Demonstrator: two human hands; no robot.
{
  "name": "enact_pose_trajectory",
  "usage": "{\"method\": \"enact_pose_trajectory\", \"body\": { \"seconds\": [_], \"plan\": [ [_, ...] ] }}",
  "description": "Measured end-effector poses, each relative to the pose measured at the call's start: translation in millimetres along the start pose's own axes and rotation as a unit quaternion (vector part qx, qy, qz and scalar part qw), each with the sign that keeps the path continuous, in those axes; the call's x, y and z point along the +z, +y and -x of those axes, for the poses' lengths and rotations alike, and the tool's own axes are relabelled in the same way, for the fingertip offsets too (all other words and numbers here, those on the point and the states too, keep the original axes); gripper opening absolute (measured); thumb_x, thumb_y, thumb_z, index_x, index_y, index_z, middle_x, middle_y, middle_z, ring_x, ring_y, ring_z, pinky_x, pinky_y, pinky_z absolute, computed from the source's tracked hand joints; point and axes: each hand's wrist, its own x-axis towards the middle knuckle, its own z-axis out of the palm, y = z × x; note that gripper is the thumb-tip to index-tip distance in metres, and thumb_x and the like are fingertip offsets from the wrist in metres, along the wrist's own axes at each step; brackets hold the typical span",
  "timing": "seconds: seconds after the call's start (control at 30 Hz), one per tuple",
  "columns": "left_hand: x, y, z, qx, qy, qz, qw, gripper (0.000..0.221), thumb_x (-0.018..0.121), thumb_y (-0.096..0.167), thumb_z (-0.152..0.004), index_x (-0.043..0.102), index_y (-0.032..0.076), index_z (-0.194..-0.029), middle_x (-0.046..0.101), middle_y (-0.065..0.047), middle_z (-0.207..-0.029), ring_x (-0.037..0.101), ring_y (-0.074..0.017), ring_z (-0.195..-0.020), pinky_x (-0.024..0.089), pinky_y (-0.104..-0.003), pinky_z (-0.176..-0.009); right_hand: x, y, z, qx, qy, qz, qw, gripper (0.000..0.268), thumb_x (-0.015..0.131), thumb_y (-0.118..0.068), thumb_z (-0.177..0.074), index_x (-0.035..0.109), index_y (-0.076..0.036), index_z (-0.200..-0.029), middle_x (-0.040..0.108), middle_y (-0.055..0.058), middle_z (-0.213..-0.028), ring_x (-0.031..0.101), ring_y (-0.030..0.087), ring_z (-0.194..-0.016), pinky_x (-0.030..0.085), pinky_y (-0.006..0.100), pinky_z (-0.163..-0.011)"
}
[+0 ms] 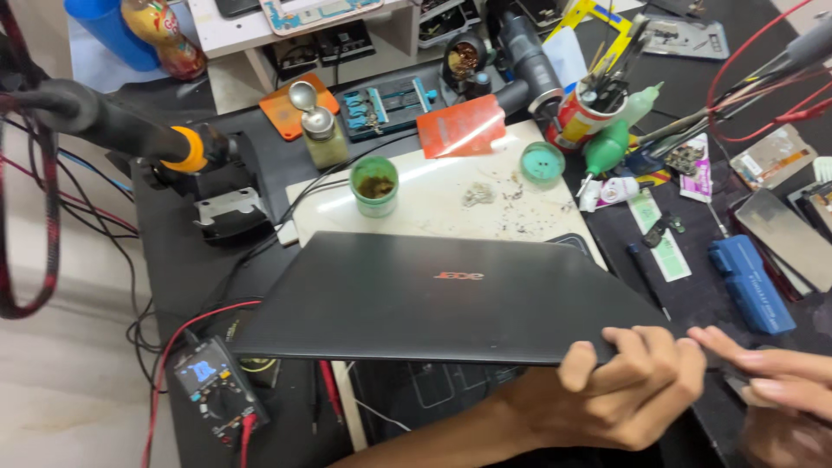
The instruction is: The person disassembles a laptop, removing the motherboard and screen bezel, and then uses a screwdriver to remove screws from the screen assembly.
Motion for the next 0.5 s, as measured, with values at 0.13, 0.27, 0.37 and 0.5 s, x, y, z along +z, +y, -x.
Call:
{"method": "enact_pose_trajectory", "body": {
  "seconds": [0.13,0.27,0.37,0.5],
  "plan": [
    [1.4,-3.0,3.9,-0.032,-0.005,0.011,0.999,0.006,0.063,0.025,-0.103,0.065,0.021,-0.106,0.058,0.007,-0.092,0.056,-0.0077,-0.091,0.025,-0.035,-0.096,31.3,-24.8,-22.6,-0.008,0.102,0.073,0.992,0.019,0.049,-0.015,-0.109,0.038,0.000,-0.113,0.053,0.020,-0.118,0.065,0.043,-0.112,0.055,0.054,-0.103],
    [2.7,-4.7,14.9,-0.018,-0.029,0.038,0.999,0.003,0.062,0.020,-0.107,0.063,0.018,-0.105,0.058,0.004,-0.097,0.055,-0.0099,-0.098,0.026,-0.036,-0.101,94.6,-69.6,-67.0,-0.027,0.188,0.325,0.926,0.016,0.044,-0.018,-0.111,0.036,-0.004,-0.111,0.050,0.017,-0.108,0.064,0.040,-0.105,0.055,0.050,-0.097],
    [1.0,-7.3,22.0,-0.014,-0.028,0.063,0.997,0.003,0.062,0.020,-0.106,0.063,0.017,-0.107,0.058,0.004,-0.098,0.055,-0.0097,-0.098,0.026,-0.036,-0.101,155.9,-101.8,-106.8,-0.030,0.236,0.521,0.820,0.015,0.040,-0.019,-0.113,0.034,-0.006,-0.109,0.048,0.014,-0.100,0.063,0.037,-0.100,0.056,0.048,-0.093],
    [1.6,-14.3,20.7,-0.014,-0.023,0.069,0.997,0.005,0.061,0.020,-0.106,0.064,0.017,-0.109,0.058,0.005,-0.098,0.055,-0.0094,-0.098,0.026,-0.035,-0.101,205.1,-131.6,-161.2,-0.018,0.265,0.624,0.735,0.015,0.035,-0.022,-0.116,0.031,-0.010,-0.107,0.045,0.011,-0.090,0.062,0.034,-0.094,0.057,0.044,-0.087]
  ]
}}
